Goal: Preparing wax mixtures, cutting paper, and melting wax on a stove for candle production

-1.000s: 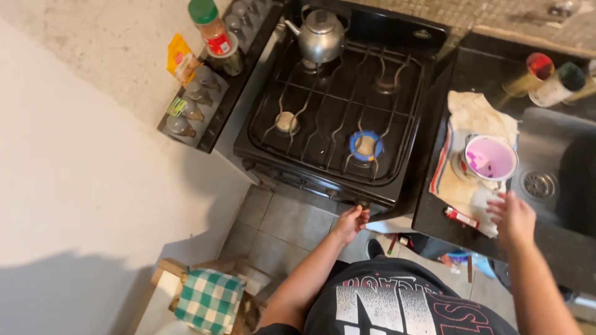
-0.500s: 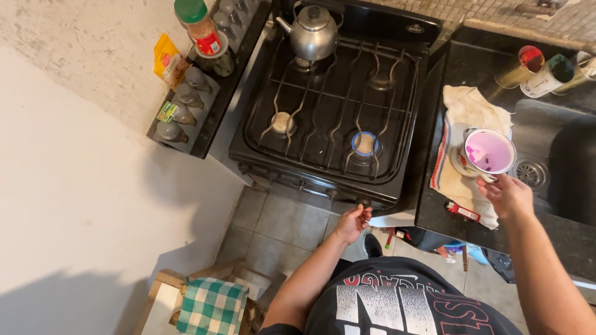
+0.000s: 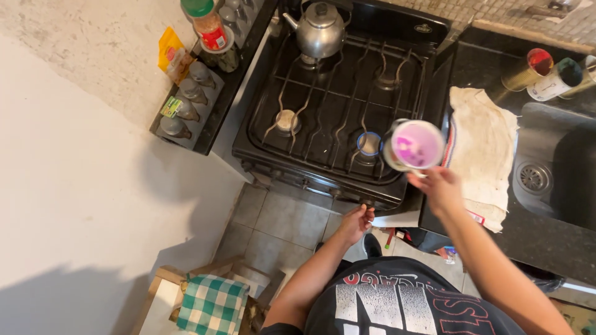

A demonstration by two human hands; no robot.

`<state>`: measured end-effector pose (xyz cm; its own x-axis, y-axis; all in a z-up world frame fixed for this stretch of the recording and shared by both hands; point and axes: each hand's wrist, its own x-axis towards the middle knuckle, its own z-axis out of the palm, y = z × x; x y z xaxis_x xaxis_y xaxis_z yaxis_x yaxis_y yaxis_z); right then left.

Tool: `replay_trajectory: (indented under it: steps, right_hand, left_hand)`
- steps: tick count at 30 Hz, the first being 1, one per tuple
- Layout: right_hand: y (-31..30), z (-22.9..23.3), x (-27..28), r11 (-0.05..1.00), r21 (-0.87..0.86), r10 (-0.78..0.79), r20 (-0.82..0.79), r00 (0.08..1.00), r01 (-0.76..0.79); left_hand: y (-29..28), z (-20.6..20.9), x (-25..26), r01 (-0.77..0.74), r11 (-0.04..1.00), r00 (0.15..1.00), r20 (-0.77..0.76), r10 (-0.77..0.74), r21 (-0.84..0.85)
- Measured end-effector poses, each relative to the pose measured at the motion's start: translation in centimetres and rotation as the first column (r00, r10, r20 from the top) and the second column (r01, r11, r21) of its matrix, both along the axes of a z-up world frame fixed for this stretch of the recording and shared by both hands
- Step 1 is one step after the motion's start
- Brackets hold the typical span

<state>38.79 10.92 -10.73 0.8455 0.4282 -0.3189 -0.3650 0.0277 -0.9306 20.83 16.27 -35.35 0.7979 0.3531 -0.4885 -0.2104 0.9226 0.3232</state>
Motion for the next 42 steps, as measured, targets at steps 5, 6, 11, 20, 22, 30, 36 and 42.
replay_trajectory:
  steps: [5,6,11,20,22,30,36,42]
  right_hand:
    - [5.2,-0.7,-3.7,0.997,0.02,0.071,0.001,0.997,-0.071]
    - [5.7,-0.3,-4.0,0.998,0.002,0.066,-0.006,0.998,-0.066]
    - [6.9,-0.2,-5.0,0.997,-0.04,0.07,-0.016,0.997,-0.07]
    - [6.1,4.0,-6.5,0.991,-0.111,0.053,-0.15,0.987,-0.07]
    - [4.3,3.5,-6.3,0.983,-0.155,0.075,-0.162,0.984,-0.101]
    - [-8.9,4.3,-11.3,0.91,-0.318,0.199,-0.225,0.954,-0.265]
    - [-16.0,-1.2,-12.7,0.922,-0.218,0.216,-0.393,0.894,-0.319]
    - [-27.9,-2.8,-15.2,0.946,-0.229,0.173,-0.246,0.954,-0.23]
  left_hand:
    - [0.0,-0.1,0.3,-0.014,1.0,1.0,-0.009,0.014,0.002]
    - [0.0,0.1,0.2,-0.011,1.0,1.0,-0.017,0.011,0.001]
    - [-0.2,0.0,0.2,-0.001,1.0,1.0,-0.023,0.001,0.013]
    - [0.0,0.6,0.0,0.008,1.0,1.0,-0.019,-0.008,0.005]
    - [0.1,0.6,0.1,0.026,0.999,0.999,-0.032,-0.026,0.02]
    - [-0.5,6.3,-3.2,0.423,0.896,0.9,-0.176,-0.399,0.132]
    - [-5.0,10.8,-2.4,0.685,0.611,0.707,-0.162,-0.688,0.396]
    - [-15.6,13.9,-0.2,0.772,0.392,0.473,-0.04,-0.88,0.5]
